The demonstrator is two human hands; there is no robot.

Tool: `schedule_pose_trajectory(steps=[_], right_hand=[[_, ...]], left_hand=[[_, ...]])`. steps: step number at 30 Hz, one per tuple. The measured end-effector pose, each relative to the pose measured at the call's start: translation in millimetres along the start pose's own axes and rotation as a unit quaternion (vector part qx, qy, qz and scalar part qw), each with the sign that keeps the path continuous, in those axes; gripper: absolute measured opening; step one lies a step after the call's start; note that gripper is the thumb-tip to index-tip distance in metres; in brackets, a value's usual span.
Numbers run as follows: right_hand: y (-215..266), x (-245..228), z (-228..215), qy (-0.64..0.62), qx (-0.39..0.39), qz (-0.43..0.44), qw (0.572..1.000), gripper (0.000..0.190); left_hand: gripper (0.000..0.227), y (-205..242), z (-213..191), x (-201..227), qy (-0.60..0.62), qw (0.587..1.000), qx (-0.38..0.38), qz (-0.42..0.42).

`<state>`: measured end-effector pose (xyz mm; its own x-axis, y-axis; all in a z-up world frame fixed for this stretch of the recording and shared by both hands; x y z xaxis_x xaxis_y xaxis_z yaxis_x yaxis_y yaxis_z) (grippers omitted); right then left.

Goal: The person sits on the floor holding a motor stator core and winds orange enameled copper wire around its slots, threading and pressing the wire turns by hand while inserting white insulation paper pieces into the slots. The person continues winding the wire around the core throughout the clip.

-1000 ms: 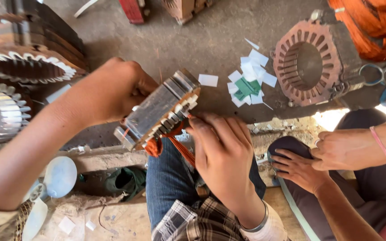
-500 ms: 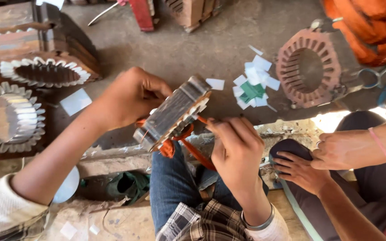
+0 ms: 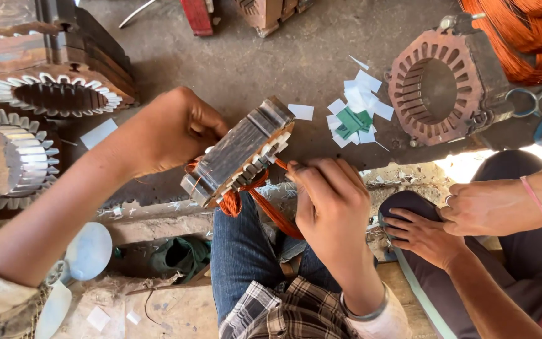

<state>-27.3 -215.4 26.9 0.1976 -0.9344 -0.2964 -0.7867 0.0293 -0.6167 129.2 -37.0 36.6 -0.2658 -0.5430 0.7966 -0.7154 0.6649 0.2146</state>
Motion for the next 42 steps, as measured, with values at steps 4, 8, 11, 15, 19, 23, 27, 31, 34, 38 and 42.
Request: schedule_pose_trajectory(steps=[4, 8, 11, 15, 19, 23, 27, 31, 34, 38, 42], right_hand=[[-32, -10, -26, -0.06, -0.005, -0.032, 0.998, 0.037], [-61, -11, -7, -0.114, -0.057, -0.081, 0.988, 0.064], [-80, 1, 15, -0.1, -0.164, -0.083, 0.978, 0.063], [-86, -9, -11, -0.154, -0.09, -0.201, 0.963, 0.069], [-53, 5, -13, -0.059, -0.006, -0.141, 0.988, 0.062], [-27, 10, 1, 0.045, -0.021, -0.117, 0.992, 0.025], [-27, 4, 5, 0.046, 0.005, -0.146, 0.988, 0.028], [-21, 17, 3, 0.023, -0.006, -0.116, 0.993, 0.022], [-15, 15, 1, 0.012, 0.037, -0.087, 0.995, 0.009], [-13, 16, 4, 0.037, 0.017, -0.086, 0.995, 0.005], [-40, -12, -23, 0.067, 0.052, -0.087, 0.993, 0.012]], left_hand=[[0.029, 5, 0, 21, -0.047, 0.999, 0.015, -0.013], [0.023, 15, 5, 15, -0.047, 0.993, 0.023, -0.109], [0.027, 26, 6, 18, -0.075, 0.99, 0.058, -0.105], [0.034, 31, 13, 26, -0.055, 0.986, 0.156, -0.017], [0.025, 28, 12, 28, -0.112, 0.984, 0.131, 0.053], [0.025, 28, 18, 31, -0.161, 0.966, 0.091, 0.178], [0.033, 15, 8, 15, 0.018, 0.998, 0.046, 0.045], [0.025, 6, 11, 6, 0.084, 0.996, 0.013, 0.023], [0.019, 12, 11, 9, 0.03, 0.996, 0.045, -0.069], [0.024, 17, 13, -8, 0.203, 0.964, 0.012, -0.173], [0.015, 19, 13, -20, 0.248, 0.943, 0.042, -0.218]])
Point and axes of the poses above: each hand's wrist, its own y-axis away from the middle knuckle, its own z-axis out of the palm, x = y × z, the point moved 5 cm from there along -y, towards the middle knuckle, and after that the axes turned 10 degrees about y, right-handed, at the moved point
